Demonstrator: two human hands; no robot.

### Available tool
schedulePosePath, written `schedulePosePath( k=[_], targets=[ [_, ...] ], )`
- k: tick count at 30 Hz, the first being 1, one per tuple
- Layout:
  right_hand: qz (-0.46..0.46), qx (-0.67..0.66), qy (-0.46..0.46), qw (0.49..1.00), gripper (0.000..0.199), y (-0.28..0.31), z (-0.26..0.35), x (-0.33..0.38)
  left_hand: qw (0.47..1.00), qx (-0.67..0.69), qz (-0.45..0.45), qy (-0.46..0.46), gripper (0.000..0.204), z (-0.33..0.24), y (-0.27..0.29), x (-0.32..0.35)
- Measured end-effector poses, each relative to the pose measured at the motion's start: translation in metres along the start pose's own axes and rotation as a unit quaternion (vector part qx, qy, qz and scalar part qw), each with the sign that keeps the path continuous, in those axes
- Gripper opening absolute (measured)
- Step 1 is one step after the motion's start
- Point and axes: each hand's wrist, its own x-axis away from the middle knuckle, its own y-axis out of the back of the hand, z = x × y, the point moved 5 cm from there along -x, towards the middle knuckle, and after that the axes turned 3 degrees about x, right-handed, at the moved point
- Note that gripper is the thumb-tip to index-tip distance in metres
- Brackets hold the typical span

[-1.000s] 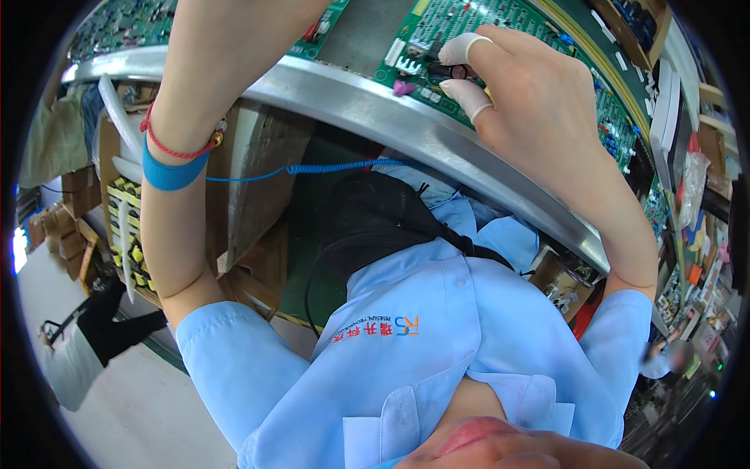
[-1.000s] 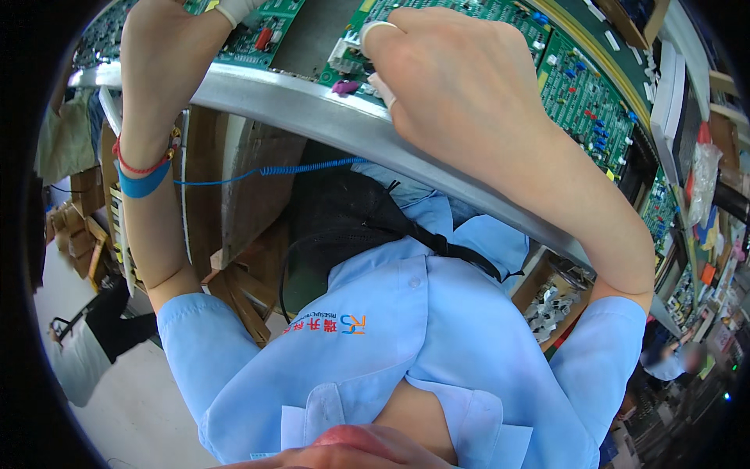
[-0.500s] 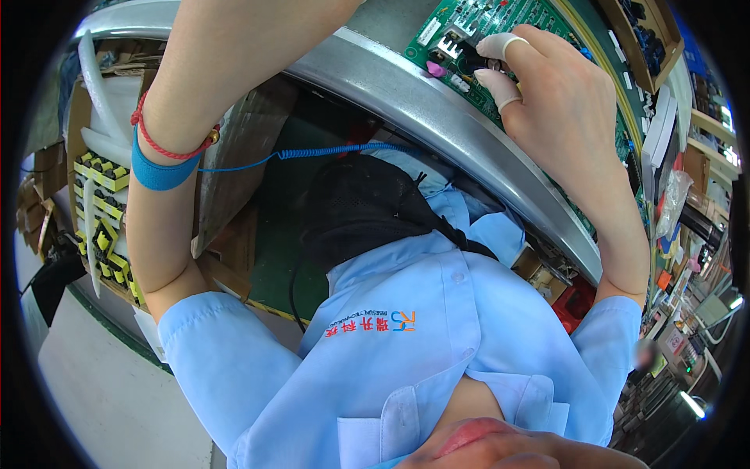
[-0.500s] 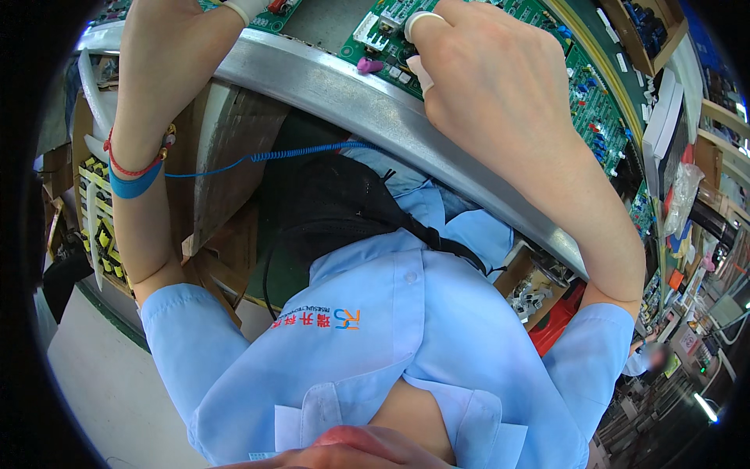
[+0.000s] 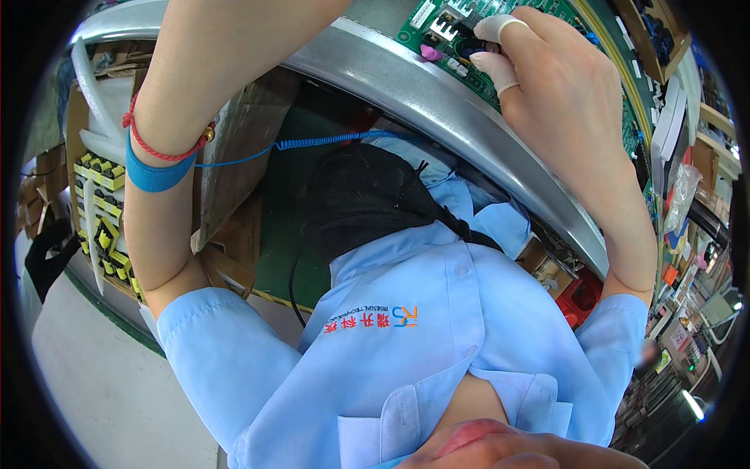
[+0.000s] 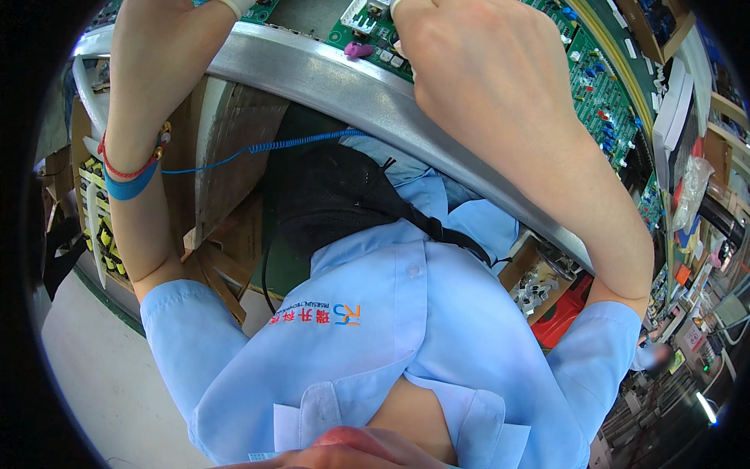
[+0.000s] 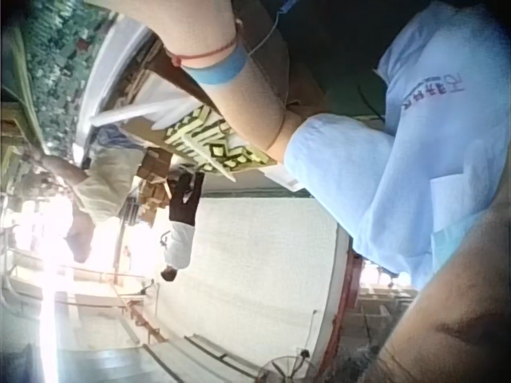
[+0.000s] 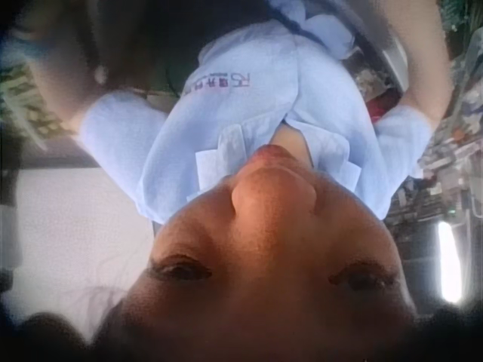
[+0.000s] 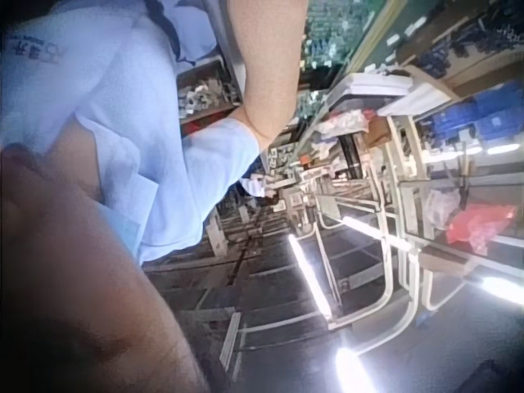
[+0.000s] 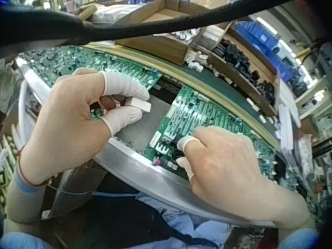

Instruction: Manually assemble components and heat sinks onto printed circuit boards at an assembly line.

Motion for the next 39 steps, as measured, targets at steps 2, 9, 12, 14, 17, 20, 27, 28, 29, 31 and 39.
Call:
schedulePosePath(
  k=[2,9,12,14,17,20,27,28,29,31,39],
  targets=[
    [0.011,-0.006,-0.012,1.0,0.017,0.0,-0.001,0.002,1.0,-0.002,-0.003,0.007,0.017,0.001,-0.001,0.001],
    [0.01,0.023,0.02,0.999,0.02,0.003,0.005,-0.004,1.0,-0.003,-0.009,-0.029,0.016,0.003,-0.003,0.003],
    [0.152,-0.035,-0.076,0.985,0.022,0.01,0.004,-0.014,0.999,0.005,0.001,-0.031,0.016,0.001,-0.004,0.004],
    [0.114,-0.079,-0.025,0.99,0.023,0.012,0.004,-0.017,0.999,-0.015,0.009,-0.034,0.016,-0.008,0.004,0.007],
    [0.108,-0.093,-0.052,0.988,0.028,0.019,-0.002,-0.019,0.993,-0.071,0.037,-0.085,0.019,-0.025,-0.002,0.012],
    [0.18,-0.204,-0.4,0.875,0.034,0.044,-0.037,0.002,0.986,-0.058,0.073,-0.14,0.017,-0.041,-0.02,-0.003],
    [-0.023,-0.227,-0.322,0.919,0.033,0.041,-0.078,0.133,0.955,-0.093,0.194,-0.204,0.015,-0.06,-0.062,-0.003],
    [-0.046,-0.226,-0.322,0.918,0.032,0.043,-0.079,0.145,0.949,-0.113,0.201,-0.215,0.014,-0.06,-0.067,-0.003],
    [-0.02,-0.24,-0.337,0.91,0.031,0.043,-0.082,0.154,0.947,-0.116,0.203,-0.22,0.014,-0.059,-0.07,-0.003],
    [-0.013,-0.202,-0.353,0.913,0.031,0.04,-0.086,0.175,0.948,-0.107,0.213,-0.211,0.013,-0.058,-0.075,-0.004],
    [-0.068,-0.189,-0.404,0.892,0.028,0.042,-0.089,0.212,0.942,-0.131,0.22,-0.217,0.01,-0.059,-0.079,-0.007]
  ],
)
